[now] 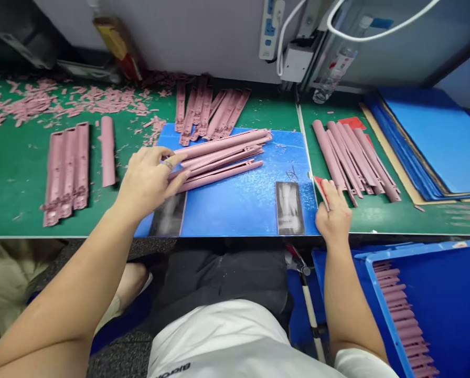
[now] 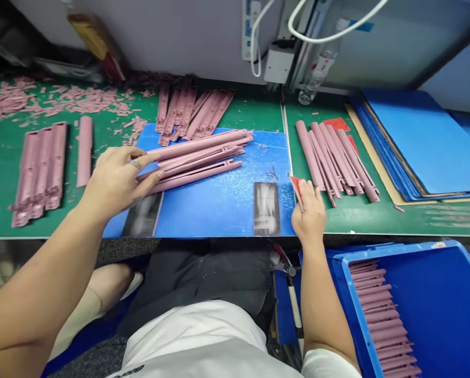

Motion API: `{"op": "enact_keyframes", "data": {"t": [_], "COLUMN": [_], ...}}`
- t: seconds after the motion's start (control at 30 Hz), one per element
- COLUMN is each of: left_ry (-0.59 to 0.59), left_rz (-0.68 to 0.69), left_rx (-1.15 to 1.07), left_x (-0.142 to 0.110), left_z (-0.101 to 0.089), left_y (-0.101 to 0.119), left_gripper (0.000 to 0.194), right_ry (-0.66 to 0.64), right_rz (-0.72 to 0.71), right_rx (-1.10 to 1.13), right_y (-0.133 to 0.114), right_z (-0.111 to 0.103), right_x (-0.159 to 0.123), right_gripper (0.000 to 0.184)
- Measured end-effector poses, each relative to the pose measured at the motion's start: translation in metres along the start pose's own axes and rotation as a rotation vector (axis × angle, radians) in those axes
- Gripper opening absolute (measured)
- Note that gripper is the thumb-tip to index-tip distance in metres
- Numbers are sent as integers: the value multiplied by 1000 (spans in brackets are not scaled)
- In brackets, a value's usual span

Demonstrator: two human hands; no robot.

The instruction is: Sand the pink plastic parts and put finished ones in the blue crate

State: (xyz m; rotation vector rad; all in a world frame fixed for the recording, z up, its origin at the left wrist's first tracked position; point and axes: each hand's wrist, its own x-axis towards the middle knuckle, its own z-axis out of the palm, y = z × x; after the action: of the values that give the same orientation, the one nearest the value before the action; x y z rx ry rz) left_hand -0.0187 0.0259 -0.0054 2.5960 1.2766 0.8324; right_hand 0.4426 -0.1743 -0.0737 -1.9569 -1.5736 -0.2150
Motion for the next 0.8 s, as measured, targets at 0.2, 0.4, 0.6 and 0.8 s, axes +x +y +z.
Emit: {"op": "enact_keyframes", "data": {"t": [0.2, 0.4, 0.6, 0.8], "left_ry": [-207, -415, -409, -399], "left_rz": [403, 586, 576, 543], "left_rx": [-121, 47, 113, 49], "left_x": [118, 265, 312, 285], "left_z": [92, 226, 272, 161], "left_y": [115, 215, 226, 188], "left_gripper": [38, 63, 50, 35], "right_ry": [8, 10, 20, 63], "right_rz": [-17, 13, -7, -11], "right_rx": [31, 93, 90, 116], "right_y": [-9, -7, -6, 0], "right_z": [0, -2, -5, -7], "right_x": [-3, -7, -7, -4], "right_gripper": [68, 72, 75, 70]}}
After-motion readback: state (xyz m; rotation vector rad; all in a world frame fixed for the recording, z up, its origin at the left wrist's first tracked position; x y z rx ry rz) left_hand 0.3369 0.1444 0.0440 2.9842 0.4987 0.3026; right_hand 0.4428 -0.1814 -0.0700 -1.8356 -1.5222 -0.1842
